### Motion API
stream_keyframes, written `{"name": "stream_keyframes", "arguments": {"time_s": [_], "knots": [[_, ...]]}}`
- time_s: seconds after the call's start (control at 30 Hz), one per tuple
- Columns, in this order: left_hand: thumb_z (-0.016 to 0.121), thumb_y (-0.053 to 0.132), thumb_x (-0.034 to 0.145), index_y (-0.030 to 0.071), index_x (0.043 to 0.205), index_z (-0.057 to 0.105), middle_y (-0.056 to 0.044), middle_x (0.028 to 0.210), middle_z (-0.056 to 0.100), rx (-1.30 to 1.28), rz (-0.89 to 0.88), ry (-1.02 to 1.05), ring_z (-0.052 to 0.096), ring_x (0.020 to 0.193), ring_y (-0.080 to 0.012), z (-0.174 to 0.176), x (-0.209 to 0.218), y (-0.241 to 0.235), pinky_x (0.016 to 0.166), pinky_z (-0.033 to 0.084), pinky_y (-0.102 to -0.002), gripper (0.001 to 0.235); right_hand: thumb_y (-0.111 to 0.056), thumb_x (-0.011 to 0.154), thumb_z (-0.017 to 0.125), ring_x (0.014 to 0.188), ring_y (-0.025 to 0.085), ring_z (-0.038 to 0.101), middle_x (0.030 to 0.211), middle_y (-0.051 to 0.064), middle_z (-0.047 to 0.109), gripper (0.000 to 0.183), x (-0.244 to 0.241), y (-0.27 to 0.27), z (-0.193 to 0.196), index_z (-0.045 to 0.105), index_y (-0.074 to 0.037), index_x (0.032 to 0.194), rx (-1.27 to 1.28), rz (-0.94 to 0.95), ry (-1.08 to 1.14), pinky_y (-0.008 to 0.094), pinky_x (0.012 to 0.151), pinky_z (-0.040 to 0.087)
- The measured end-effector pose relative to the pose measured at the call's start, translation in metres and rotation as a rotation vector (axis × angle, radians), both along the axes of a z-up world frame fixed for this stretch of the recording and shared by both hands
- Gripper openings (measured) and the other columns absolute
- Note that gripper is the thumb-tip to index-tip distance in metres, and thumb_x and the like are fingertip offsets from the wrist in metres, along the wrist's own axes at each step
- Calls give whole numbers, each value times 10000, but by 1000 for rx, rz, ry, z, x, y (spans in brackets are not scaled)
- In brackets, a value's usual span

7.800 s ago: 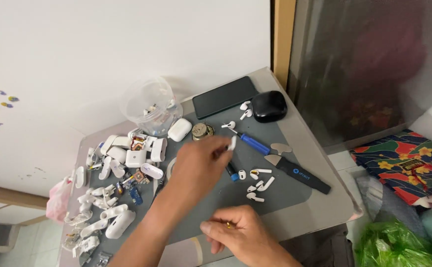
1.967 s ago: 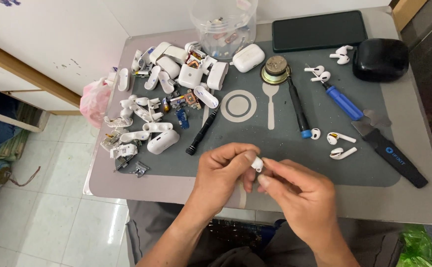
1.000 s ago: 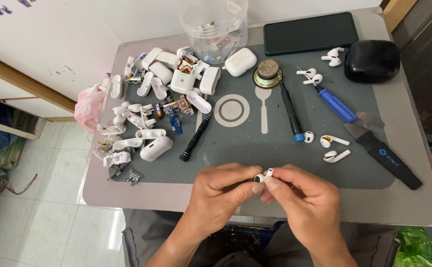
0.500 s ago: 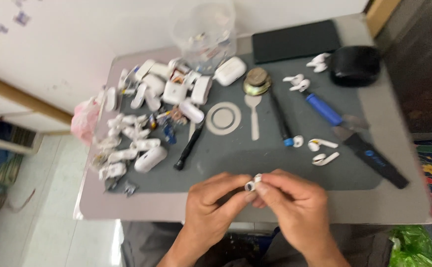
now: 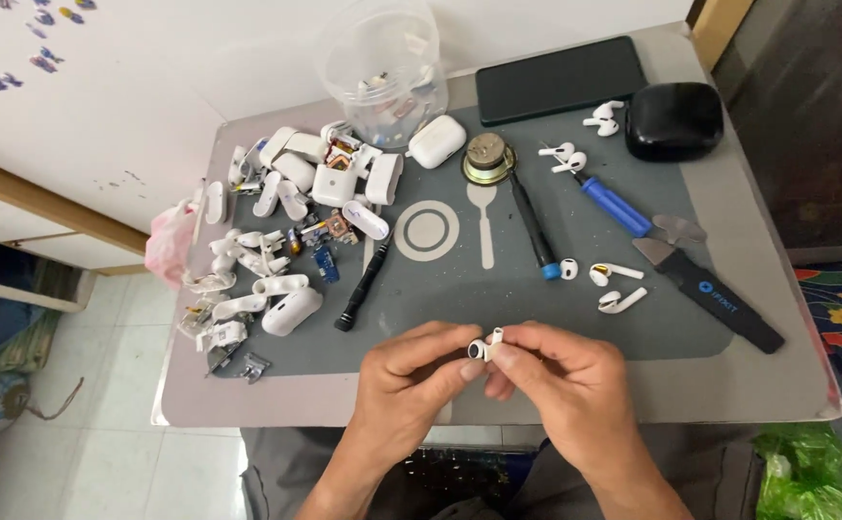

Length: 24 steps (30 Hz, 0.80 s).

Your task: The person repeatedly picks up white wireless earbuds from a cluttered workbench, separates the outer shell from the internal components, and places the parts back on the mat. The person handles multiple earbuds one at a time, rotating and prying them apart with their fingers.

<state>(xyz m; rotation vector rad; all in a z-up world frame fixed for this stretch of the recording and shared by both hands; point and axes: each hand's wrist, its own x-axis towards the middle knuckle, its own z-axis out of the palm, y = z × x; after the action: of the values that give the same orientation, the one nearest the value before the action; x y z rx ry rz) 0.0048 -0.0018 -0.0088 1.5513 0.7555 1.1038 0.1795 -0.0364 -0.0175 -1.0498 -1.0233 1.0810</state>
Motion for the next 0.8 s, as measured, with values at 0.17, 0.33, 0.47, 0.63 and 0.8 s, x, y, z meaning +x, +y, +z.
{"name": "stream_keyframes", "arguments": {"time_s": [0.17, 0.33, 0.47, 0.63, 0.8], "knots": [[759, 113, 923, 40, 1157, 750, -108, 1032, 744, 6, -4, 30, 702, 915, -180, 3, 1, 0, 795, 572, -276, 245, -63, 884, 714, 559, 194, 730, 670, 158, 758, 149, -1, 0, -2, 770, 57, 954, 10, -4, 0, 270, 536, 641], [773, 120, 909, 52, 1121, 768, -85, 983, 732, -23, 10, 32, 681, 859, -156, 5, 0, 0, 750, 556, -260, 222, -41, 878, 714, 558, 212, 733, 666, 171, 753, 146, -2, 1, -2, 773, 60, 966, -11, -5, 21, 283, 536, 647], [766, 107, 924, 61, 1163, 754, -87, 972, 721, -29, -22, -6, 664, 856, -153, 1, -1, 2, 750, 541, -264, 243, -60, 898, 694, 556, 194, 721, 668, 160, 750, 153, -2, 1, -5, 766, 57, 966, 10, 3, 1, 267, 539, 639], [765, 68, 911, 28, 1132, 763, -109, 964, 743, -101, -11, -24, 679, 862, -166, 1, -2, 3, 760, 559, -271, 224, -55, 888, 701, 547, 201, 722, 652, 153, 745, 137, -2, 2, 2, 767, 55, 936, -4, -1, -21, 273, 526, 639], [761, 63, 913, 26, 1124, 762, -128, 997, 758, -142, -50, -57, 697, 881, -182, 0, -5, 4, 771, 580, -290, 214, -56, 865, 733, 533, 207, 729, 668, 158, 752, 126, -2, 2, 2, 768, 47, 929, -11, -1, -14, 271, 514, 641]]}}
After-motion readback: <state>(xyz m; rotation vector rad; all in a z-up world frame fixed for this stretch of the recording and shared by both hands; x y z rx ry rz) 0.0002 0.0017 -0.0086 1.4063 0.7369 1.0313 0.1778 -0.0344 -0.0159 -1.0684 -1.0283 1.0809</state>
